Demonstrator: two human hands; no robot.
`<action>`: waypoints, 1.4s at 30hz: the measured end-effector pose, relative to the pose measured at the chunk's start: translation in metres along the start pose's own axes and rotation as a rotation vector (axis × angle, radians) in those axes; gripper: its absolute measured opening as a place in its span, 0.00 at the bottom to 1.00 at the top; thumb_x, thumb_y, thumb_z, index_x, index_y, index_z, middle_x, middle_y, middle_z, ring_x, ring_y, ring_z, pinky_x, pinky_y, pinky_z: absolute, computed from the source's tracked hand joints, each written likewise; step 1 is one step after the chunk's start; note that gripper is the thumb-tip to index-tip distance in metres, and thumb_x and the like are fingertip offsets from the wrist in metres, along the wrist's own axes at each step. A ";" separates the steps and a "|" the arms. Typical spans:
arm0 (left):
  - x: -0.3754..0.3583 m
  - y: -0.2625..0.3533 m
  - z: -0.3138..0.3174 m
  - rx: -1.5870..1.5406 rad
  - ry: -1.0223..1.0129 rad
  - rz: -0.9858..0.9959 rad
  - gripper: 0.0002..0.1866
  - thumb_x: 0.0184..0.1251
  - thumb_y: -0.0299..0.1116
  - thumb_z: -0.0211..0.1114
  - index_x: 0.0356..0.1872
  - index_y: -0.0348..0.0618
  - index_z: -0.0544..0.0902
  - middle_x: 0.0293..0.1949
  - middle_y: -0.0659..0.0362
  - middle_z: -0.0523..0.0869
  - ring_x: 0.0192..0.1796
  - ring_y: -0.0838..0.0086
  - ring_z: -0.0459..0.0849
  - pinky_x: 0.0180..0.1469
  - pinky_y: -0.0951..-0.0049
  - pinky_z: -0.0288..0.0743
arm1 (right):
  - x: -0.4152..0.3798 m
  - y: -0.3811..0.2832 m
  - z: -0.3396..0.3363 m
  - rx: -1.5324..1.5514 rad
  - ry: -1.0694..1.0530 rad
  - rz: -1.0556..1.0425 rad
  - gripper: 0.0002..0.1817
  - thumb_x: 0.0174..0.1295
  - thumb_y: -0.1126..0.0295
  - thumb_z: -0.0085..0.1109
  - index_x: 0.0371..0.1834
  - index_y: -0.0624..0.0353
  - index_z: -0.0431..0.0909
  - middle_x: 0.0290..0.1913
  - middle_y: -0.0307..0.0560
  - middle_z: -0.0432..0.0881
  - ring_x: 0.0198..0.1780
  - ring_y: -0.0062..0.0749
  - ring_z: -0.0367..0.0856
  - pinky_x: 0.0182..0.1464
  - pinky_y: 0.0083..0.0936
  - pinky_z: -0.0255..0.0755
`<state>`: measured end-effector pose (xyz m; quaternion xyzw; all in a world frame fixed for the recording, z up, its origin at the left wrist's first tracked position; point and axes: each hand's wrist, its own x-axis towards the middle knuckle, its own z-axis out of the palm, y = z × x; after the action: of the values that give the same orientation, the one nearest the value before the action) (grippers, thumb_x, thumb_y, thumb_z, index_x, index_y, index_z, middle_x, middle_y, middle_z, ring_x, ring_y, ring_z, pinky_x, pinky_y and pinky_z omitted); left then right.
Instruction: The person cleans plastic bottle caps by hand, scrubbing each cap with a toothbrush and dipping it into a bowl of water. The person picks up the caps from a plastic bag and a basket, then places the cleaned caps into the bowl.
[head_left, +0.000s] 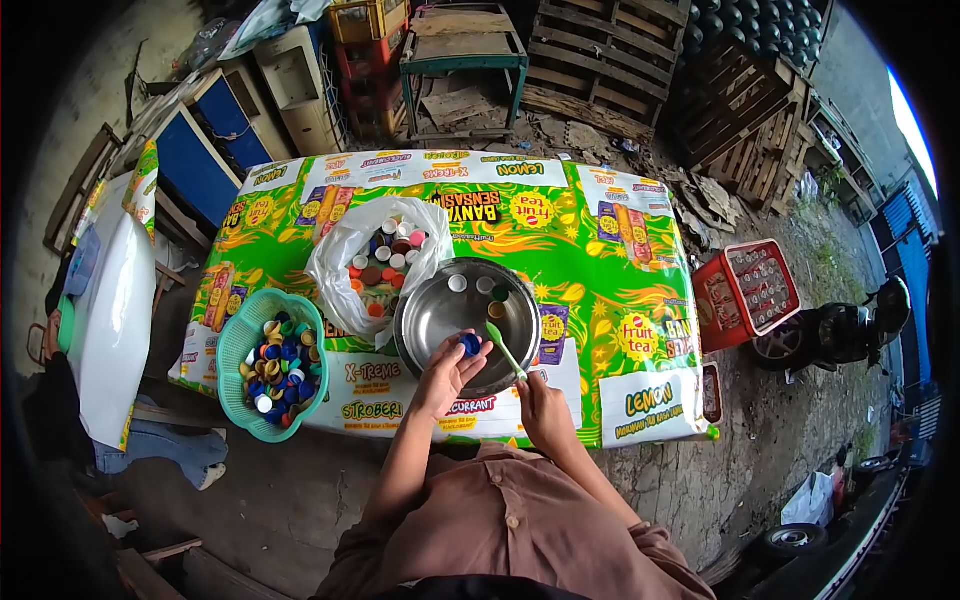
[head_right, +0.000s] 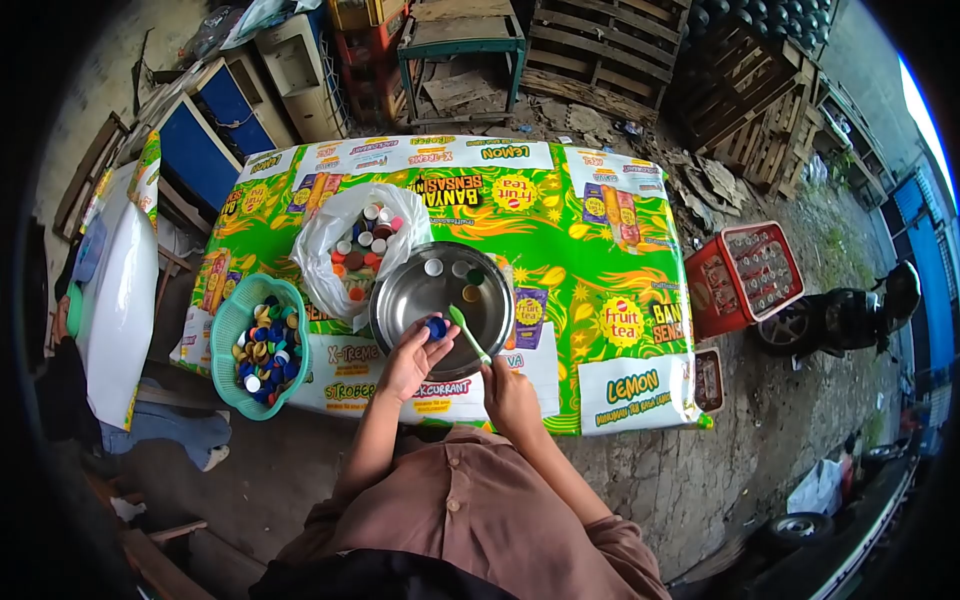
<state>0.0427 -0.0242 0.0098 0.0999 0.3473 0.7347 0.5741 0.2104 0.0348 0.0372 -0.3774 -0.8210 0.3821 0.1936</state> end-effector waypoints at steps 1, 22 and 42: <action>-0.001 -0.002 -0.002 0.014 0.026 0.029 0.16 0.67 0.33 0.47 0.54 0.41 0.68 0.50 0.56 0.74 0.55 0.67 0.72 0.54 0.75 0.68 | -0.002 -0.001 0.000 -0.038 -0.004 0.003 0.11 0.61 0.64 0.46 0.27 0.60 0.65 0.16 0.60 0.72 0.21 0.59 0.72 0.22 0.47 0.63; 0.014 0.004 0.001 0.475 0.127 -0.047 0.29 0.68 0.54 0.33 0.28 0.41 0.76 0.18 0.66 0.71 0.22 0.84 0.64 0.26 0.83 0.58 | 0.005 -0.009 -0.010 -0.066 0.008 -0.161 0.10 0.60 0.65 0.48 0.28 0.59 0.64 0.13 0.58 0.70 0.18 0.56 0.71 0.18 0.45 0.61; -0.005 -0.003 -0.006 0.542 0.227 0.116 0.24 0.69 0.49 0.39 0.46 0.38 0.73 0.39 0.60 0.77 0.35 0.81 0.72 0.33 0.83 0.65 | 0.004 -0.017 0.009 0.109 0.028 -0.006 0.10 0.62 0.69 0.44 0.25 0.63 0.63 0.12 0.61 0.67 0.18 0.57 0.69 0.19 0.40 0.58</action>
<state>0.0435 -0.0303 0.0048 0.1866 0.5865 0.6531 0.4412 0.1944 0.0263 0.0451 -0.3692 -0.7972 0.4204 0.2266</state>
